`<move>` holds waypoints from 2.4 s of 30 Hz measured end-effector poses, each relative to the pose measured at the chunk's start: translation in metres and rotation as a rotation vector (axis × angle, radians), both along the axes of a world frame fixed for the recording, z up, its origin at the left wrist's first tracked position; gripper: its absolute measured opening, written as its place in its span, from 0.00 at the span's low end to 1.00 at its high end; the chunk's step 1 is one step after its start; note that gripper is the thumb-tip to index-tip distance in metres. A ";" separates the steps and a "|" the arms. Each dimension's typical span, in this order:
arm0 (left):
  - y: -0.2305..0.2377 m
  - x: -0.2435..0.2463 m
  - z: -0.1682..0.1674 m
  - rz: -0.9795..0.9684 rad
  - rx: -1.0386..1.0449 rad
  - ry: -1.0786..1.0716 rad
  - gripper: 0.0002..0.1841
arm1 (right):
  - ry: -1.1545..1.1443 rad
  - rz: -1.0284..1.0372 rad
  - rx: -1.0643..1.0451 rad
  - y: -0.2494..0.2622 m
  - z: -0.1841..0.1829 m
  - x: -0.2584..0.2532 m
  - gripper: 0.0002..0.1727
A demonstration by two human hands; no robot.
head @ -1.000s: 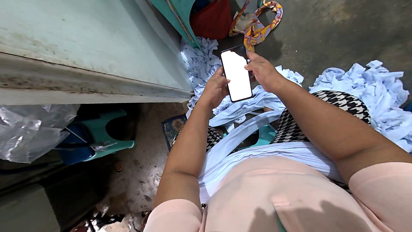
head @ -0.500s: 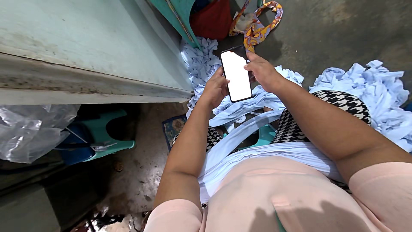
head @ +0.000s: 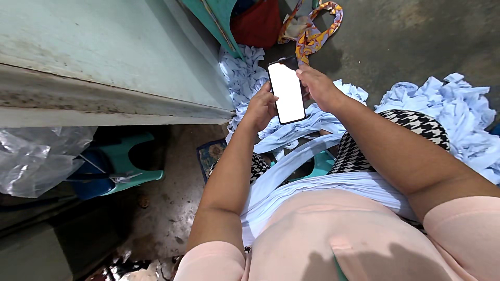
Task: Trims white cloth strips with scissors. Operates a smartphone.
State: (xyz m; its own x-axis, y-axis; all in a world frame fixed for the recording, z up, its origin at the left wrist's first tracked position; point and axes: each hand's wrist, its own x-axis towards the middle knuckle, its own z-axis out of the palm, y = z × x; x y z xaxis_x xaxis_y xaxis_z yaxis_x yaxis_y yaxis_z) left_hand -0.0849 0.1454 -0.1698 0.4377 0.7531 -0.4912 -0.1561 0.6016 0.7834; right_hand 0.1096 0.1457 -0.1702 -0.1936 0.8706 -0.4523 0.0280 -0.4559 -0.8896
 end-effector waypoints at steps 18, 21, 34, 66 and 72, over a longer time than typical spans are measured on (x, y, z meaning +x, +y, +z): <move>-0.001 0.001 -0.001 0.004 -0.012 0.032 0.31 | -0.002 0.005 -0.029 0.000 -0.003 0.000 0.31; -0.001 0.001 -0.001 0.010 -0.017 0.043 0.30 | -0.004 0.008 -0.020 0.000 -0.004 0.000 0.32; -0.001 0.002 0.001 0.010 -0.017 0.064 0.30 | -0.004 0.008 -0.034 0.000 -0.003 -0.001 0.32; -0.001 0.002 -0.002 0.026 0.006 0.085 0.29 | -0.067 0.033 -0.030 -0.003 -0.004 -0.004 0.30; 0.003 0.000 -0.001 0.103 0.011 0.104 0.30 | -0.054 0.134 -0.094 -0.006 -0.008 -0.011 0.25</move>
